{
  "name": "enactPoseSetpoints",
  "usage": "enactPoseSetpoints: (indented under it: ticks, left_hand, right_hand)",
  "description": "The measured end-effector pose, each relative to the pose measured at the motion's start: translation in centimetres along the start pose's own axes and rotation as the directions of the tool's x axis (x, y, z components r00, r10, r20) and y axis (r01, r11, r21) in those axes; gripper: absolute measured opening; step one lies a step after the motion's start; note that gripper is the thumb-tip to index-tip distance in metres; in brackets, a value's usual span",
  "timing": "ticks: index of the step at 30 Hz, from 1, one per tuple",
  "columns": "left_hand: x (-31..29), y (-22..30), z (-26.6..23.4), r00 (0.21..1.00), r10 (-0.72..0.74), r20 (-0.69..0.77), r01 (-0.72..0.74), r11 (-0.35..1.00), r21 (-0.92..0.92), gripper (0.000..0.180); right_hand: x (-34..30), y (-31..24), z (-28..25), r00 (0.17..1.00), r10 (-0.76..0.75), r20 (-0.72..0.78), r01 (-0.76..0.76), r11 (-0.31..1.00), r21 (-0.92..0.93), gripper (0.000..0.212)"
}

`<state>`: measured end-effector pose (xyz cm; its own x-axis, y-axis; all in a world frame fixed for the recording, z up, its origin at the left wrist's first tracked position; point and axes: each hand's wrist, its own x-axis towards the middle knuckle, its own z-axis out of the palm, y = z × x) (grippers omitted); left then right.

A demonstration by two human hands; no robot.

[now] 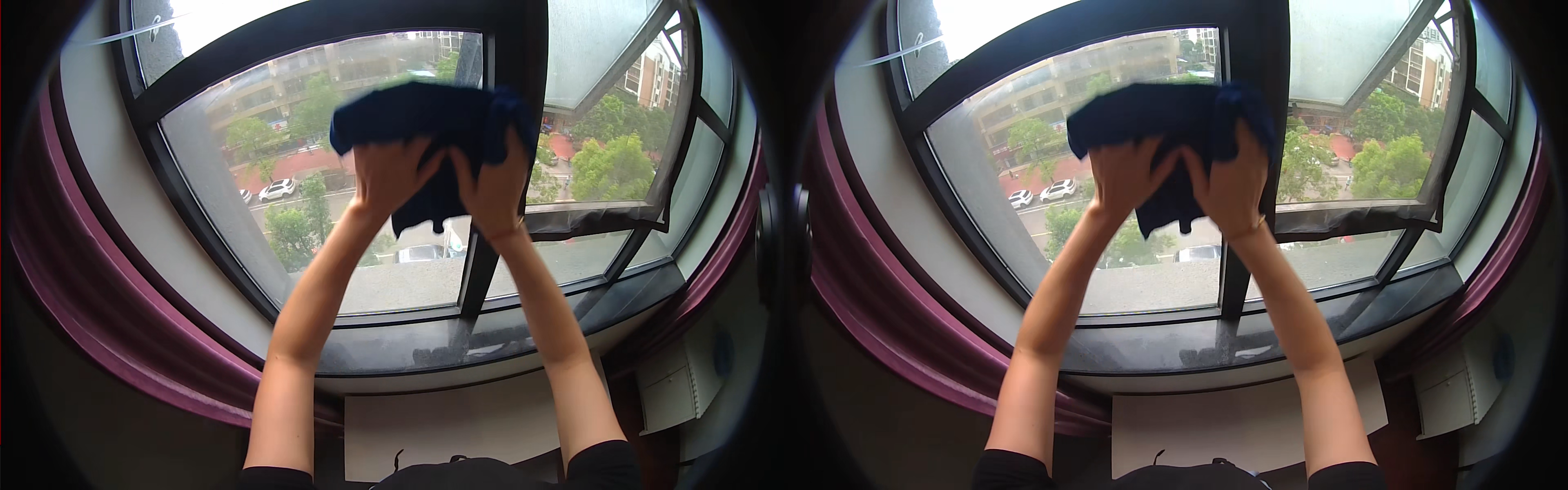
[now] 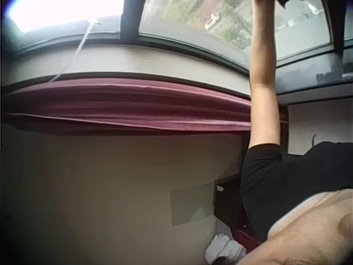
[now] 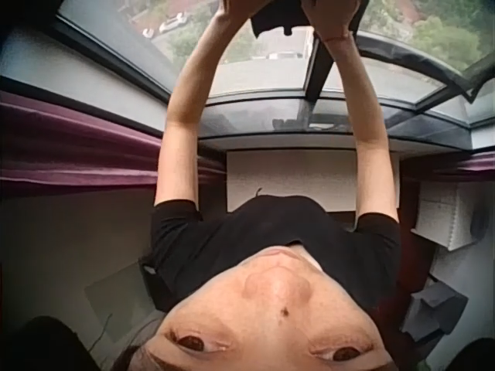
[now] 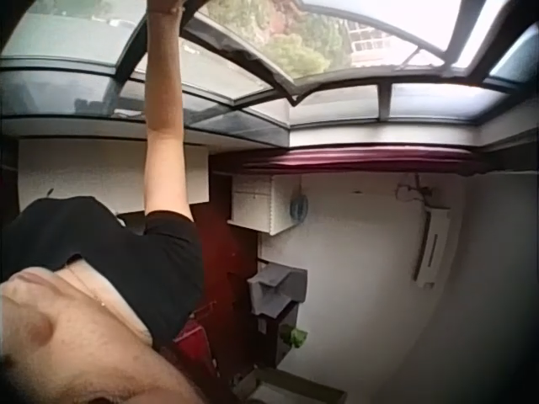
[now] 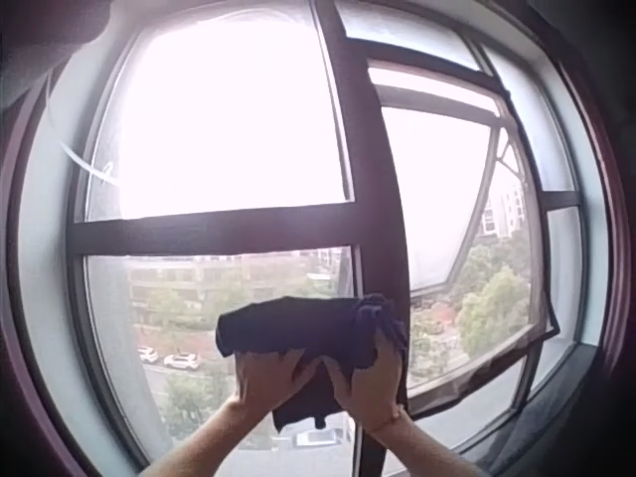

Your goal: The recorder uses a blue cloth and a basin of water to clean a window sill and an adjacent desk surface.

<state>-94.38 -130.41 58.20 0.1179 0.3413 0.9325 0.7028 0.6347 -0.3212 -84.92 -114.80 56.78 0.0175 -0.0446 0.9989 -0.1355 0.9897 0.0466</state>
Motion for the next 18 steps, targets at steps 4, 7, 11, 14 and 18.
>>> enactPoseSetpoints:
  ticks: [4, 7, 11, 14, 18]
  left_hand:
    - [13.5, -2.4, -1.0, 0.959, 0.197, -0.206, -0.179, 0.979, 0.102, 0.044]
    - [15.6, -5.9, -1.3, 0.849, 0.436, -0.300, -0.383, 0.897, 0.220, 0.048]
    - [9.9, -10.8, -3.0, 0.978, 0.207, -0.001, -0.203, 0.960, 0.194, 0.045]
    - [6.4, -16.7, -6.7, 0.962, 0.256, -0.098, -0.215, 0.927, 0.308, 0.041]
    - [3.5, -24.8, -12.3, 0.994, 0.111, -0.004, -0.096, 0.877, 0.471, 0.038]
  right_hand:
    - [12.6, 6.5, 1.7, 0.952, -0.206, -0.227, 0.144, 0.954, -0.262, 0.048]
    - [14.3, 6.0, 4.5, 0.953, -0.227, -0.203, 0.156, 0.936, -0.315, 0.054]
    - [11.4, -0.7, 7.9, 0.967, -0.191, -0.165, 0.137, 0.947, -0.292, 0.051]
    - [11.1, -6.6, 11.2, 0.983, -0.156, -0.097, 0.146, 0.984, -0.101, 0.051]
    - [13.0, -14.8, 15.4, 0.950, -0.312, -0.027, 0.313, 0.948, 0.055, 0.043]
